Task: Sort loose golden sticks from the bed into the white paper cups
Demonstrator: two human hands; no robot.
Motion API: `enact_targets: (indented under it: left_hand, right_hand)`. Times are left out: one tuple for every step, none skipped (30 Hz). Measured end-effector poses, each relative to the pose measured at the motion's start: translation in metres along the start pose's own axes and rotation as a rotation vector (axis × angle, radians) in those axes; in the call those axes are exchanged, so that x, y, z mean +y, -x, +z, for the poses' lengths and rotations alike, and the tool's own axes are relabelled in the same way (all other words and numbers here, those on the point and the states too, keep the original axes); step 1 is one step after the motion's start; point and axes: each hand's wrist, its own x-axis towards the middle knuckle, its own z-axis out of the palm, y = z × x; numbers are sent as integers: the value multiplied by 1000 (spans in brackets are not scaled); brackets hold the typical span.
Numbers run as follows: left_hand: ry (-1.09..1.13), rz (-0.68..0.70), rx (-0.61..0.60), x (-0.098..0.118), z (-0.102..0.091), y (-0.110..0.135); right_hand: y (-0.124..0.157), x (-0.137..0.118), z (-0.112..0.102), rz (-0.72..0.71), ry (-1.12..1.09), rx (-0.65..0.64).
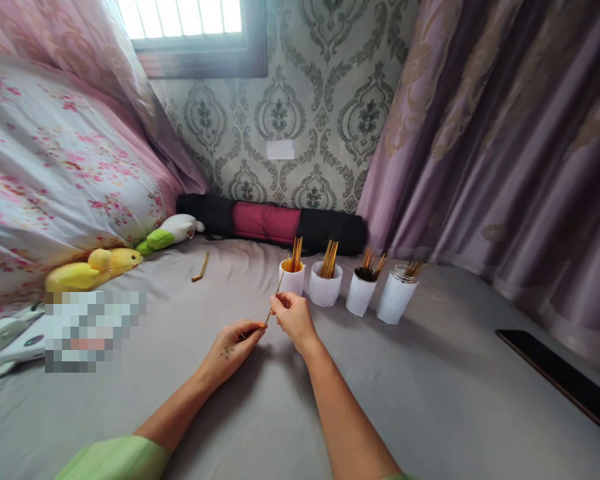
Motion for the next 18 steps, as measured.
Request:
enact_targets:
  left_hand:
    - [10,-11,-3,0,0,0]
    - [18,-22,-6,0,0,0]
    - [27,-33,-5,-1,1,-1]
    - [36,-42,0,-1,1,-1]
    - [47,-49,4,-2,1,-1]
    - [59,-55,9,-2,1,-1]
    - [72,-61,11,-2,2,-1]
    - [84,-69,10,-2,2,-1]
    - [94,-79,5,-1,2,-1]
    - [104,-89,-1,0,1,-1]
    - [116,-100,-6,1,1,-1]
    - [127,-111,-10,2,1,-1]
    - [140,-124,-14,3,1,-1]
    - [155,-139,-17,3,1,-1]
    - [171,-155,-19,4,0,-1]
    - [188,-171,-21,4,1,-2]
    - [204,-184,-22,4,1,-2]
    - [220,-194,-22,4,1,-2]
  right_hand:
    - [0,0,0,-3,-1,-1]
    - [0,0,0,-6,-2,-4]
    - [0,0,0,-7,-2,-8]
    - [0,0,0,-8,-2,-10]
    - [0,0,0,-5,0,-11]
    - [0,0,0,-3,2,-12]
    - [0,-1,0,0,4,-12]
    - [0,-1,0,2,5,-12]
    - [1,-1,0,2,6,-12]
    - [1,-1,0,0,8,-14]
    - [1,-1,0,-2,10,-15]
    - [1,-1,0,-2,13,-15]
    - [1,-1,0,-2,16,-16]
    - [1,-2,0,-3,17,-17]
    - [1,-2,0,-5,18,-16]
    - [1,-1,0,-7,19,-16]
    - [0,-1,0,-10,20,-17]
    - [0,-1,0,-14,22,-17]
